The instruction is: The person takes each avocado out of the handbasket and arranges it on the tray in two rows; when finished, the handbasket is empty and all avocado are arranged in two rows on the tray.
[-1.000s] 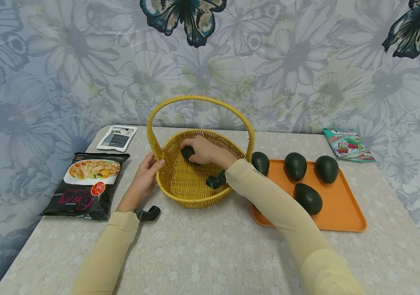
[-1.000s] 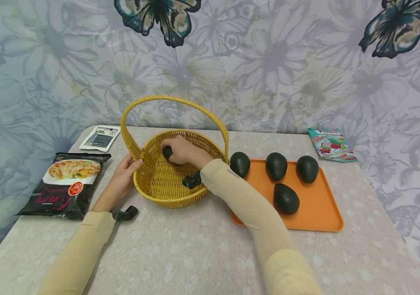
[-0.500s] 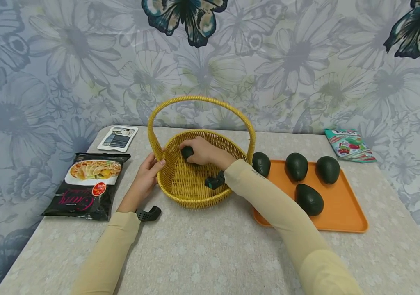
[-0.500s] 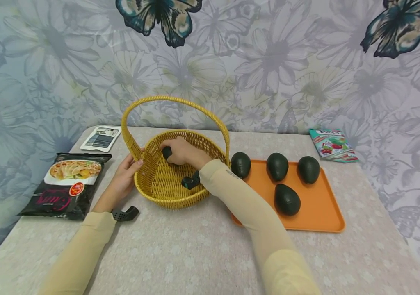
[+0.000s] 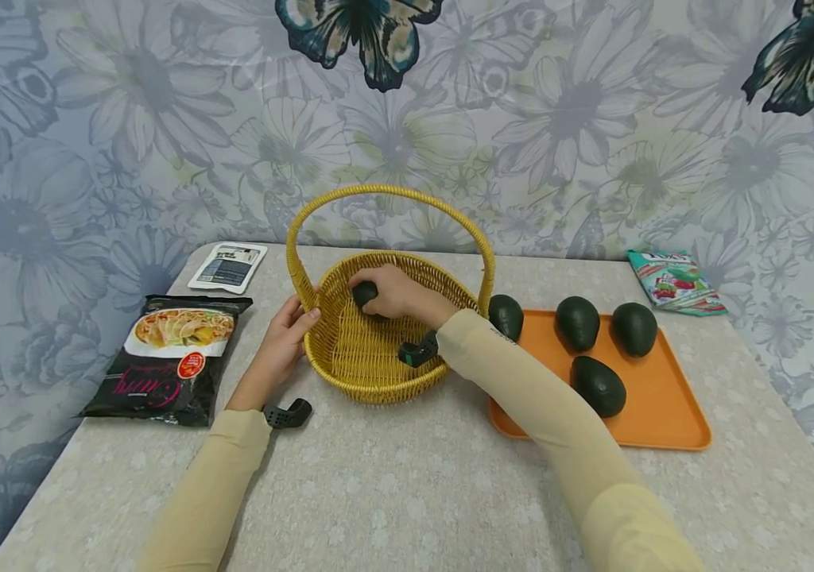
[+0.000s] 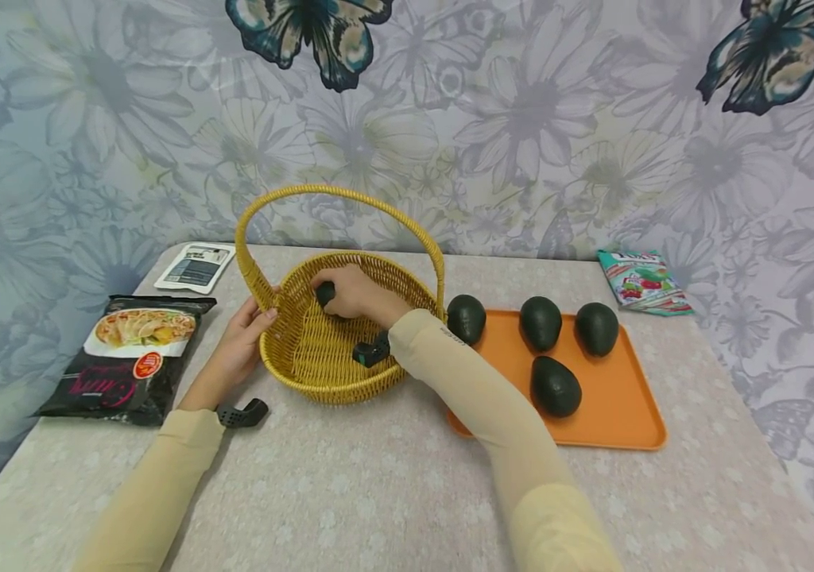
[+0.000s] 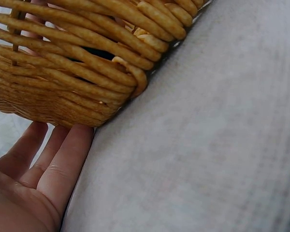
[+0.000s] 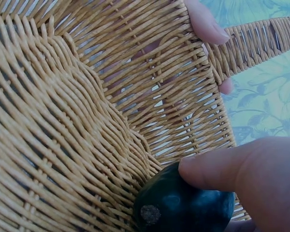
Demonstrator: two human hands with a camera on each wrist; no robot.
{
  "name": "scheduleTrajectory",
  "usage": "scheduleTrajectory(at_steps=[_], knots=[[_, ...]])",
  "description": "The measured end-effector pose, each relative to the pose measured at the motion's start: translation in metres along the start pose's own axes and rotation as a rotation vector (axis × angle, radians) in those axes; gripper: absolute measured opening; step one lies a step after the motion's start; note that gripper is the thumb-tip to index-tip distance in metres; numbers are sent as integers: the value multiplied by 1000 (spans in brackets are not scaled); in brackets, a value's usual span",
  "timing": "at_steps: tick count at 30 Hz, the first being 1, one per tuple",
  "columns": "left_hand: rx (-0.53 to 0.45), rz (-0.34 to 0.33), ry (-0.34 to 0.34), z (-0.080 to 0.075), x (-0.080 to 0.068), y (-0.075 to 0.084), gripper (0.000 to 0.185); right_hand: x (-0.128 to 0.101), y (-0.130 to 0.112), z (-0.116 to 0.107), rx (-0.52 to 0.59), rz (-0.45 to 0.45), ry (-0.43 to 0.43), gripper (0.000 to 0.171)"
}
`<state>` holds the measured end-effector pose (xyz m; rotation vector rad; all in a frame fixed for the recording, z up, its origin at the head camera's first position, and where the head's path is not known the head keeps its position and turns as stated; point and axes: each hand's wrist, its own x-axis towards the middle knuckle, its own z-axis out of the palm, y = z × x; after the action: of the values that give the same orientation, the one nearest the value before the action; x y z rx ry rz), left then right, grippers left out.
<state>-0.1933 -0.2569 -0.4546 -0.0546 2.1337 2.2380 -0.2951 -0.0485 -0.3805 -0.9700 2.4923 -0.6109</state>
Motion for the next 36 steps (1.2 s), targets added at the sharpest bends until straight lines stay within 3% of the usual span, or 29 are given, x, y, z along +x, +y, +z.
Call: scheduleTrajectory(at_steps=[16, 29, 36], knots=[[2, -9, 5, 1, 0, 1, 60, -24, -1, -5, 256, 43, 85, 52], [21, -14, 12, -1, 0, 5, 60, -71, -12, -1, 348, -47, 116, 51], [22, -25, 6, 1, 1, 4, 61, -101, -7, -4, 509, -58, 72, 50]])
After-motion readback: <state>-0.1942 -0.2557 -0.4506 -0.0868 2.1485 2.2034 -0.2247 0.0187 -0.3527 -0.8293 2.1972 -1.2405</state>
